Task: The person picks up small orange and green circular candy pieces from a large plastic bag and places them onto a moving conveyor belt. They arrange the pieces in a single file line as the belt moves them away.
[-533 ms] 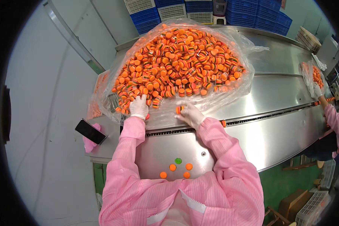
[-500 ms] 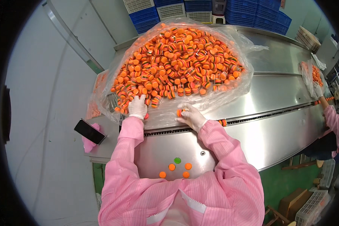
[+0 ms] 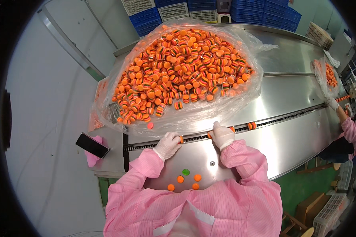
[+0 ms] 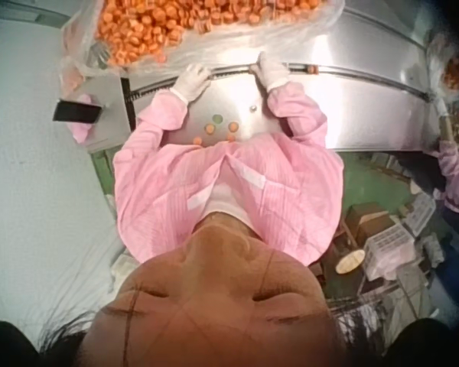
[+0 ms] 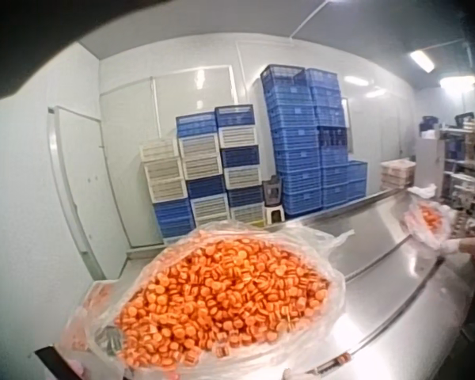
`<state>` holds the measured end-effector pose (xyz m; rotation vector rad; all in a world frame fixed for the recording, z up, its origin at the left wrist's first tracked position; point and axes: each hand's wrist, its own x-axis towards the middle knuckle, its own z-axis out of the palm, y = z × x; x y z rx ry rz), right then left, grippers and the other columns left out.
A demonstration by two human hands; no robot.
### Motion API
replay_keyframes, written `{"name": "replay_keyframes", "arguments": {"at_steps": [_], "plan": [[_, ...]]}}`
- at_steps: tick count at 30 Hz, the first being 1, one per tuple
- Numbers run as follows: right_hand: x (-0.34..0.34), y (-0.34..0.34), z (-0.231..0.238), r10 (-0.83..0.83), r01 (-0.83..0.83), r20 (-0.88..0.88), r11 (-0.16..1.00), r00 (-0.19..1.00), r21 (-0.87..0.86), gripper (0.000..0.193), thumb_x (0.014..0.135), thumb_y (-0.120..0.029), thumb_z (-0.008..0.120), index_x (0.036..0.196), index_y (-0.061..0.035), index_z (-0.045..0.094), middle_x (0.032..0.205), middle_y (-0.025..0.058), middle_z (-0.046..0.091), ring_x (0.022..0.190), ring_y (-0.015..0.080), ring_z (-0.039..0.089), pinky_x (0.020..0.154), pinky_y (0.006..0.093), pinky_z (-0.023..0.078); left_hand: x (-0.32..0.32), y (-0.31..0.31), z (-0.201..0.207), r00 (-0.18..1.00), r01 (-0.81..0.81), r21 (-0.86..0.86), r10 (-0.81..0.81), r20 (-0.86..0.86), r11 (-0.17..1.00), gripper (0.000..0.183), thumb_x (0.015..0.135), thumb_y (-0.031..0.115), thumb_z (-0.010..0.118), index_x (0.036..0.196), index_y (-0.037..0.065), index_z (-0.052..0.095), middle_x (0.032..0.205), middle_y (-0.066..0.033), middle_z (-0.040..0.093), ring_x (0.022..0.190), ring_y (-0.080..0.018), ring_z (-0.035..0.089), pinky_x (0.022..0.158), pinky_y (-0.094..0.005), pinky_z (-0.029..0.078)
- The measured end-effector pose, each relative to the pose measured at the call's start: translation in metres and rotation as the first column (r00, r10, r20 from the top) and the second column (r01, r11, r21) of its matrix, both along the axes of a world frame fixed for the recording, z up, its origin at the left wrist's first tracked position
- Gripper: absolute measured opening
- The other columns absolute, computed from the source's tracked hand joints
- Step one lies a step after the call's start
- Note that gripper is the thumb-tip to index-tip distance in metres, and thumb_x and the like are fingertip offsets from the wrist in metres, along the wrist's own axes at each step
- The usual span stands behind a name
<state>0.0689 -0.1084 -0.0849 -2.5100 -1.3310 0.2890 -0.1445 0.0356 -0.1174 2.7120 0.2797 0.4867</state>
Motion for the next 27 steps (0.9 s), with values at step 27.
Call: {"name": "replay_keyframes", "arguments": {"at_steps": [27], "plan": [[0.004, 0.052, 0.031, 0.377, -0.202, -0.670, 0.923, 0.640, 0.327, 0.027, 0.078, -0.013, 0.061, 0.102, -0.0034, 0.051, 0.079, 0.0146, 0.057, 0.079, 0.0292, 0.058, 0.074, 0.0377, 0.046, -0.017, 0.012, 0.022, 0.998, 0.041, 0.128, -0.033, -0.062, 0.991, 0.018, 0.069, 0.008, 0.059, 0.086, 0.007, 0.055, 0.090, -0.0107, 0.052, 0.087, -0.0315, 0.049, 0.077, -0.0396, 0.043]]}}
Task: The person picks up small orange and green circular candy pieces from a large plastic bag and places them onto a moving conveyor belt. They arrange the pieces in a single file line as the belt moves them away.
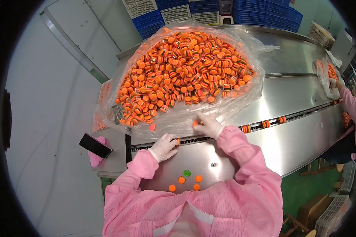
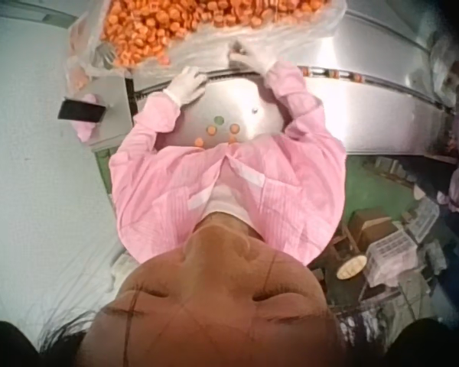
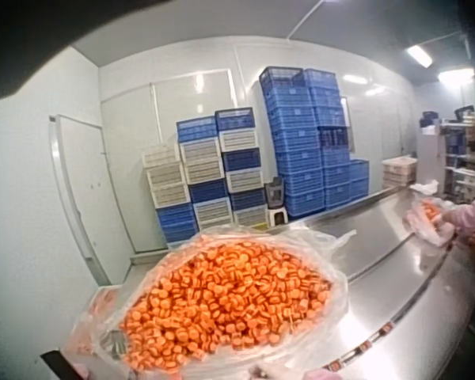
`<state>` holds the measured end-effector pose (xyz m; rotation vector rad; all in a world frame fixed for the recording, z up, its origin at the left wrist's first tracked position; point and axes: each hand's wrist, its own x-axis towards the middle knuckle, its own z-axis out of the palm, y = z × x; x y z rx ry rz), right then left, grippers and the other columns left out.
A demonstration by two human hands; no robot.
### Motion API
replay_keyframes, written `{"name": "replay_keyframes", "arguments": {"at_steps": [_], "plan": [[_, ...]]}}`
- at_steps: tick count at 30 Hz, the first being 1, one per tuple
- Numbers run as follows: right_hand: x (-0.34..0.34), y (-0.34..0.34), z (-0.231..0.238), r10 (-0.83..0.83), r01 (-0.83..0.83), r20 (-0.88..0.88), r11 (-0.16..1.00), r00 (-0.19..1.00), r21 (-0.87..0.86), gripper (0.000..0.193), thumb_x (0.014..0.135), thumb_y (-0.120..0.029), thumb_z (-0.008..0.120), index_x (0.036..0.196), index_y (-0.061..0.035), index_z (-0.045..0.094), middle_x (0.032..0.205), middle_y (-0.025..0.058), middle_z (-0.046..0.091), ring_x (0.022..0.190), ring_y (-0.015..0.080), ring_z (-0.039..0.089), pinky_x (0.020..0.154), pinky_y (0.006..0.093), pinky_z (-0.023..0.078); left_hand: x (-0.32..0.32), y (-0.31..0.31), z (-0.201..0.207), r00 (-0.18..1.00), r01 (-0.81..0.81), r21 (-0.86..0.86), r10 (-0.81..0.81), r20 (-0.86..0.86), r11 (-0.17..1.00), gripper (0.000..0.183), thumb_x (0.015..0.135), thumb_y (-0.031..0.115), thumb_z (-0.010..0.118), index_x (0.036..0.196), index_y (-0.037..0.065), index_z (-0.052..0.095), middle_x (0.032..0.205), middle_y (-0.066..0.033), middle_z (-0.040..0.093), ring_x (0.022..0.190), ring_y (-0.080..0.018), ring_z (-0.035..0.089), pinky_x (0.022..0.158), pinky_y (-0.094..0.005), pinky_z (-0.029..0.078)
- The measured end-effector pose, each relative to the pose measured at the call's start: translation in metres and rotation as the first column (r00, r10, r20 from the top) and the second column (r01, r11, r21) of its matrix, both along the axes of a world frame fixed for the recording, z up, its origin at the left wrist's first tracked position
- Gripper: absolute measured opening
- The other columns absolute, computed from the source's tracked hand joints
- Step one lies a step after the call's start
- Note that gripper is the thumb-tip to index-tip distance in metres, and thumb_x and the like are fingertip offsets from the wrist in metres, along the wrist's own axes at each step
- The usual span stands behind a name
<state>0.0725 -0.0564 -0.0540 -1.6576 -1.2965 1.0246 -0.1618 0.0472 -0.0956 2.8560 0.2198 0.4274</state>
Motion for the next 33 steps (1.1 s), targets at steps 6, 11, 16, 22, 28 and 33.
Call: {"name": "replay_keyframes", "arguments": {"at_steps": [6, 11, 16, 22, 28, 33], "plan": [[0.054, -0.053, -0.050, 0.142, -0.211, 0.598, 0.976, 0.789, 0.046, 0.025, 0.073, -0.012, 0.063, 0.095, -0.0025, 0.054, 0.081, 0.0154, 0.058, 0.084, 0.0313, 0.057, 0.075, 0.0374, 0.046, 0.006, 0.074, 0.029, 0.867, -0.495, 0.218, 0.495, 0.058, 0.841, 0.026, 0.071, 0.004, 0.054, 0.096, 0.007, 0.059, 0.093, -0.0174, 0.052, 0.092, -0.0343, 0.050, 0.076, -0.0406, 0.046], [0.028, -0.016, 0.009, 0.059, -0.069, 0.714, 0.998, 0.697, -0.016, 0.025, 0.078, -0.014, 0.057, 0.099, -0.0033, 0.051, 0.097, 0.0203, 0.053, 0.086, 0.0366, 0.054, 0.073, 0.0420, 0.045, 0.001, 0.098, 0.023, 0.771, -0.486, 0.245, 0.543, -0.333, 0.839, 0.035, 0.070, 0.009, 0.063, 0.104, 0.012, 0.056, 0.100, -0.0153, 0.049, 0.092, -0.0341, 0.051, 0.079, -0.0408, 0.044], [0.003, 0.087, -0.025, -0.206, 0.063, 0.616, 0.967, 0.760, 0.246, 0.027, 0.081, -0.010, 0.050, 0.108, -0.0064, 0.049, 0.103, 0.0222, 0.049, 0.089, 0.0375, 0.056, 0.075, 0.0415, 0.047, 0.006, 0.066, 0.038, 0.899, -0.428, -0.210, 0.392, -0.195, 0.879, 0.025, 0.067, 0.011, 0.066, 0.090, 0.009, 0.055, 0.087, -0.0140, 0.049, 0.087, -0.0305, 0.052, 0.076, -0.0390, 0.044], [-0.016, 0.112, -0.026, 0.001, 0.074, 0.759, 0.995, 0.651, -0.065, 0.026, 0.081, -0.010, 0.046, 0.106, -0.0064, 0.052, 0.106, 0.0239, 0.049, 0.088, 0.0372, 0.059, 0.073, 0.0427, 0.048, -0.011, 0.024, -0.008, 0.905, -0.418, -0.379, 0.344, -0.250, 0.826, 0.024, 0.069, 0.017, 0.070, 0.083, 0.006, 0.054, 0.078, -0.0105, 0.048, 0.072, -0.0261, 0.050, 0.068, -0.0341, 0.043], [0.004, 0.046, -0.014, -0.156, 0.152, 0.006, 0.973, 0.988, 0.176, 0.024, 0.083, -0.007, 0.053, 0.107, -0.0052, 0.055, 0.092, 0.0162, 0.053, 0.065, 0.0215, 0.062, 0.056, 0.0318, 0.050, -0.007, 0.045, 0.016, 0.886, -0.436, -0.144, 0.451, 0.106, 0.889, 0.022, 0.069, 0.015, 0.067, 0.082, 0.005, 0.052, 0.079, -0.0117, 0.047, 0.075, -0.0281, 0.050, 0.070, -0.0363, 0.043], [-0.003, -0.034, -0.026, -0.367, 0.325, -0.376, 0.930, 0.851, -0.173, 0.017, 0.085, -0.002, 0.051, 0.102, -0.0018, 0.056, 0.069, 0.0081, 0.059, 0.055, 0.0113, 0.058, 0.048, 0.0251, 0.047, -0.012, 0.114, 0.014, 0.629, -0.768, 0.180, 0.777, 0.032, 0.614, 0.030, 0.071, 0.014, 0.063, 0.098, 0.005, 0.054, 0.097, -0.0183, 0.049, 0.089, -0.0368, 0.051, 0.078, -0.0427, 0.043]]}}
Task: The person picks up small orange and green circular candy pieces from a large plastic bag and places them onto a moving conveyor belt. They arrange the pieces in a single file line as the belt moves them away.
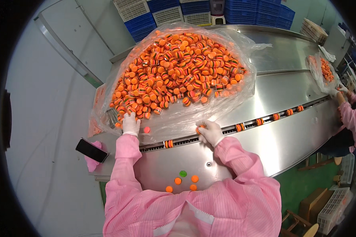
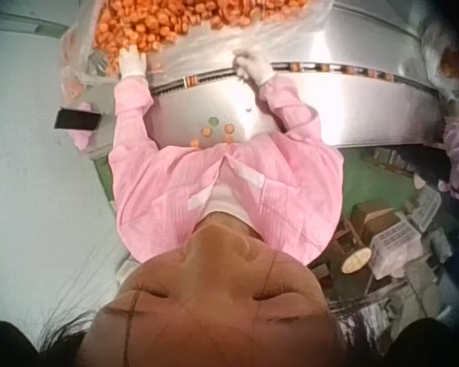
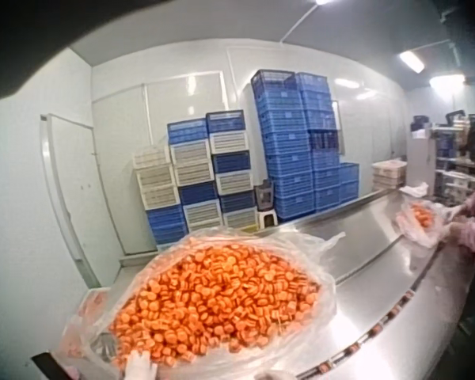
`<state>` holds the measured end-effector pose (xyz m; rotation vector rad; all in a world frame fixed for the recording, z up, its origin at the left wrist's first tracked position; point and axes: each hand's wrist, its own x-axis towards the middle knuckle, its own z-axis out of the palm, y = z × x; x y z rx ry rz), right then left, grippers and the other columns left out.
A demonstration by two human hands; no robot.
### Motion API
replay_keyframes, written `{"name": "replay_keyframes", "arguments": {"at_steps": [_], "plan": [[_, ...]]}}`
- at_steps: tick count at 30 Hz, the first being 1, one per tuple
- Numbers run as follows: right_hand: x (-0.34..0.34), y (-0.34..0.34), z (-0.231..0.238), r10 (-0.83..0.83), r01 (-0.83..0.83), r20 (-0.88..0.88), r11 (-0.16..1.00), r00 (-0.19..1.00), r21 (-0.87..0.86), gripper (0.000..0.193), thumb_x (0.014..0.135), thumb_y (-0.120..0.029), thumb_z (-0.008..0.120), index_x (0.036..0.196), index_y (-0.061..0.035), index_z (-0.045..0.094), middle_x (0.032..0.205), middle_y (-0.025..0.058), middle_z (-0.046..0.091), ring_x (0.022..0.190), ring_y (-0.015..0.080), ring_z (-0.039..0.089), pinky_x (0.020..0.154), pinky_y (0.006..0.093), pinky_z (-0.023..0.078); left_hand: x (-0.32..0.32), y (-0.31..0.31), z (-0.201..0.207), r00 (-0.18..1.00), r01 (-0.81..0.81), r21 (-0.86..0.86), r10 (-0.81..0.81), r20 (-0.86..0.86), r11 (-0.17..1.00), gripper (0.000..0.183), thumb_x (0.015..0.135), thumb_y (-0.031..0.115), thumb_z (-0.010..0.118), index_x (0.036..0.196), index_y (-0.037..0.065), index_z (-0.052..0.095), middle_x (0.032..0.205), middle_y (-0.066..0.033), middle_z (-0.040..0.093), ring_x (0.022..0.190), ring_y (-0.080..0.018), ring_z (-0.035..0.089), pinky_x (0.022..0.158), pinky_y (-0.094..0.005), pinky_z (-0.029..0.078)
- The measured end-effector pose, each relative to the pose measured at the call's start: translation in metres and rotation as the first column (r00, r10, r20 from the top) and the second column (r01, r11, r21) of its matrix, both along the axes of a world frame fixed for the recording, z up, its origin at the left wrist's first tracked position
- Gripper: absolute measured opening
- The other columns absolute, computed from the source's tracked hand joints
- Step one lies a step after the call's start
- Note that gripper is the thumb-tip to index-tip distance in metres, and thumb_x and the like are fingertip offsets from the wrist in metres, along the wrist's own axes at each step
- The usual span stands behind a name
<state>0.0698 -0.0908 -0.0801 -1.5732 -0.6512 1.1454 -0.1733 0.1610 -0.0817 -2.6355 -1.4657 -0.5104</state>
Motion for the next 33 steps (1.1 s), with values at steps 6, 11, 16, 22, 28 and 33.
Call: {"name": "replay_keyframes", "arguments": {"at_steps": [6, 11, 16, 22, 28, 33], "plan": [[0.017, -0.034, -0.021, 0.255, 0.151, 0.902, 0.935, 0.349, -0.322, 0.036, 0.077, -0.031, 0.062, 0.100, -0.0043, 0.053, 0.070, 0.0157, 0.060, 0.064, 0.0325, 0.060, 0.058, 0.0401, 0.048, -0.003, 0.010, -0.024, 0.997, 0.078, -0.261, -0.077, 0.014, 0.962, 0.030, 0.072, 0.016, 0.063, 0.098, 0.006, 0.052, 0.097, -0.0182, 0.050, 0.089, -0.0355, 0.053, 0.078, -0.0434, 0.044], [0.018, 0.003, 0.018, -0.004, -0.069, 0.969, 0.997, 0.245, 0.022, 0.028, 0.078, -0.023, 0.060, 0.100, -0.0071, 0.051, 0.089, 0.0160, 0.056, 0.079, 0.0323, 0.058, 0.066, 0.0394, 0.047, -0.020, -0.016, -0.018, 0.867, 0.334, -0.533, -0.030, 0.498, 0.777, 0.021, 0.074, 0.007, 0.061, 0.094, 0.006, 0.057, 0.090, -0.0091, 0.049, 0.087, -0.0256, 0.053, 0.080, -0.0348, 0.045], [0.038, 0.124, -0.039, 0.100, -0.207, 0.947, 0.978, 0.307, -0.037, 0.030, 0.082, -0.013, 0.051, 0.111, -0.0077, 0.051, 0.100, 0.0216, 0.049, 0.096, 0.0349, 0.055, 0.074, 0.0394, 0.047, 0.004, -0.099, -0.003, 0.863, 0.458, -0.782, -0.002, 0.505, 0.423, 0.021, 0.077, -0.003, 0.056, 0.096, 0.006, 0.058, 0.095, -0.0075, 0.045, 0.080, -0.0174, 0.057, 0.059, -0.0260, 0.053], [0.031, 0.133, 0.006, 0.447, -0.286, 0.887, 0.870, 0.115, -0.401, 0.025, 0.078, -0.019, 0.059, 0.102, -0.0116, 0.057, 0.101, 0.0192, 0.050, 0.092, 0.0332, 0.057, 0.076, 0.0393, 0.047, -0.001, -0.107, -0.019, 0.961, 0.260, -0.492, -0.171, 0.218, 0.831, 0.013, 0.074, 0.009, 0.064, 0.084, 0.005, 0.056, 0.071, -0.0070, 0.053, 0.074, -0.0215, 0.057, 0.062, -0.0326, 0.047], [0.028, 0.064, 0.020, 0.070, -0.225, 0.749, 0.968, 0.659, 0.108, 0.030, 0.081, -0.034, 0.060, 0.096, -0.0080, 0.056, 0.083, 0.0173, 0.058, 0.080, 0.0304, 0.061, 0.069, 0.0385, 0.047, -0.017, -0.030, 0.000, 0.903, 0.249, -0.015, -0.226, 0.366, 0.968, 0.017, 0.074, 0.012, 0.061, 0.088, 0.005, 0.056, 0.089, -0.0154, 0.049, 0.086, -0.0330, 0.050, 0.076, -0.0414, 0.041], [-0.010, 0.001, -0.007, 0.388, -0.108, 0.792, 0.917, 0.472, -0.385, 0.051, 0.083, -0.054, 0.046, 0.092, -0.0050, 0.058, 0.079, 0.0170, 0.065, 0.075, 0.0327, 0.063, 0.067, 0.0424, 0.048, -0.006, 0.016, -0.006, 0.991, 0.113, -0.120, -0.121, -0.059, 0.986, 0.036, 0.072, 0.015, 0.064, 0.106, 0.009, 0.053, 0.100, -0.0173, 0.049, 0.093, -0.0355, 0.052, 0.079, -0.0426, 0.044]]}}
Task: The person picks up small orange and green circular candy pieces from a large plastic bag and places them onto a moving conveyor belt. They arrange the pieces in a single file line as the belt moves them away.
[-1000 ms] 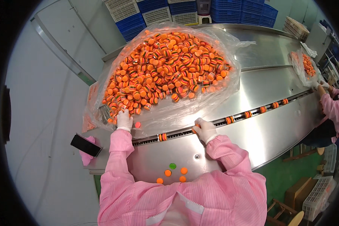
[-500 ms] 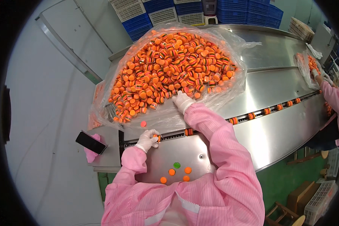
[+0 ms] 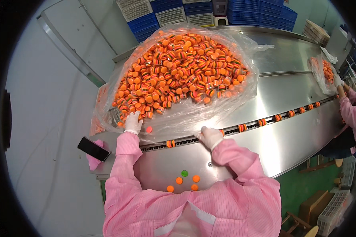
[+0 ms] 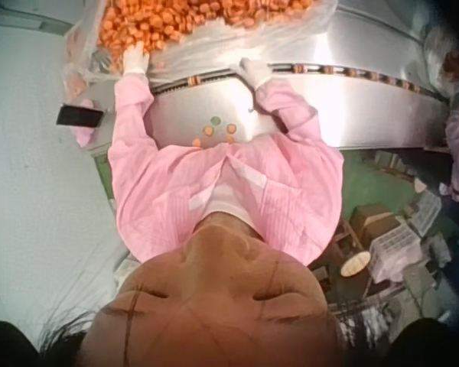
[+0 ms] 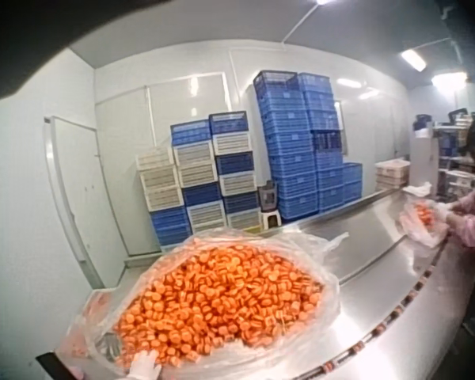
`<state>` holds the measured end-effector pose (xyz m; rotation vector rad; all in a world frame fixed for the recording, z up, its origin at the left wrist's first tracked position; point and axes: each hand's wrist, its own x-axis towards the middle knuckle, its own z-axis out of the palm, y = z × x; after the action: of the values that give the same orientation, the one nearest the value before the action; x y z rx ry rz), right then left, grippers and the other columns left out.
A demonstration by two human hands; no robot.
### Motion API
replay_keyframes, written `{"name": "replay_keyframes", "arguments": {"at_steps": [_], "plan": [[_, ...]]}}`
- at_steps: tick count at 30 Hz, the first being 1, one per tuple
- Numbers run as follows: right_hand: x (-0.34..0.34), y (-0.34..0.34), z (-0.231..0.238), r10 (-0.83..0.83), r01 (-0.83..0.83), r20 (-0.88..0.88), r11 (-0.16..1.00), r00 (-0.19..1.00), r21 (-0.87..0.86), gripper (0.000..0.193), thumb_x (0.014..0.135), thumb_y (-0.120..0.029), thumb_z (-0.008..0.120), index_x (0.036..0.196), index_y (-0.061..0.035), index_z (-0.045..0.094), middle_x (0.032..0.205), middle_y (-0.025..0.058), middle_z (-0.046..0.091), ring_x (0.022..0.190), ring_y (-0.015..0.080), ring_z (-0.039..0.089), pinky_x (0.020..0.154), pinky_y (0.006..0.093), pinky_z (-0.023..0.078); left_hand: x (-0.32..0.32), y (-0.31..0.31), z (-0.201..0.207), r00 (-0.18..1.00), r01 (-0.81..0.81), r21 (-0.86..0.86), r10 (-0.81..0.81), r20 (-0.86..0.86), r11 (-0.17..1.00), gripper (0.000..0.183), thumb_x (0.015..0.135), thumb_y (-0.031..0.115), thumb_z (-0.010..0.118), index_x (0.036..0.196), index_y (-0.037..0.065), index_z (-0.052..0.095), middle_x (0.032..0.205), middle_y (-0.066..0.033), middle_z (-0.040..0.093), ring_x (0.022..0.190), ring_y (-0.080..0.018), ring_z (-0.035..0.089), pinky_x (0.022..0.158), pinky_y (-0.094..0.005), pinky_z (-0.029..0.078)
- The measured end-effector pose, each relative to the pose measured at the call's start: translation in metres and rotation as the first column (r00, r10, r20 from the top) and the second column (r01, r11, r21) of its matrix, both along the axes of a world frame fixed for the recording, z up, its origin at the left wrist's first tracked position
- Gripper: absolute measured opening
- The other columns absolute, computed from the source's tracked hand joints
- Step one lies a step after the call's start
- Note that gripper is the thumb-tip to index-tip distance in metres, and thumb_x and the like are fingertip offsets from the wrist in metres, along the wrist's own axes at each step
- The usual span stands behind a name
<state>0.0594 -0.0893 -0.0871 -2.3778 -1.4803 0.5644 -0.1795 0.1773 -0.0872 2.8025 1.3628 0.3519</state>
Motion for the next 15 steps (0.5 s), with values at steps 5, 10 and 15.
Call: {"name": "replay_keyframes", "arguments": {"at_steps": [5, 10, 15], "plan": [[0.016, -0.017, 0.010, -0.074, 0.127, 0.340, 0.982, 0.937, -0.136, 0.052, 0.082, -0.054, 0.046, 0.063, -0.0095, 0.066, 0.063, 0.0153, 0.062, 0.064, 0.0261, 0.064, 0.055, 0.0374, 0.048, 0.006, -0.018, 0.010, 0.995, 0.064, -0.084, -0.057, 0.084, 0.994, 0.029, 0.072, 0.012, 0.061, 0.098, 0.006, 0.050, 0.096, -0.0188, 0.049, 0.087, -0.0367, 0.054, 0.073, -0.0437, 0.046], [0.046, -0.002, 0.019, 0.064, -0.047, 0.419, 0.998, 0.906, -0.051, 0.033, 0.085, -0.039, 0.048, 0.086, -0.0090, 0.062, 0.073, 0.0123, 0.060, 0.068, 0.0254, 0.063, 0.059, 0.0366, 0.049, -0.006, -0.108, 0.035, 0.889, 0.456, -0.230, -0.451, 0.076, 0.860, 0.017, 0.071, 0.011, 0.056, 0.086, 0.005, 0.053, 0.093, -0.0176, 0.049, 0.085, -0.0352, 0.054, 0.070, -0.0434, 0.047], [0.033, 0.085, 0.040, 0.055, -0.226, 0.455, 0.916, 0.889, 0.331, 0.014, 0.082, -0.015, 0.049, 0.091, -0.0049, 0.053, 0.094, 0.0172, 0.054, 0.068, 0.0289, 0.061, 0.059, 0.0384, 0.051, -0.014, -0.121, -0.004, 0.855, 0.498, -0.186, -0.516, -0.058, 0.847, 0.014, 0.074, 0.014, 0.056, 0.087, 0.007, 0.055, 0.093, -0.0146, 0.050, 0.089, -0.0349, 0.051, 0.075, -0.0416, 0.046]]}}
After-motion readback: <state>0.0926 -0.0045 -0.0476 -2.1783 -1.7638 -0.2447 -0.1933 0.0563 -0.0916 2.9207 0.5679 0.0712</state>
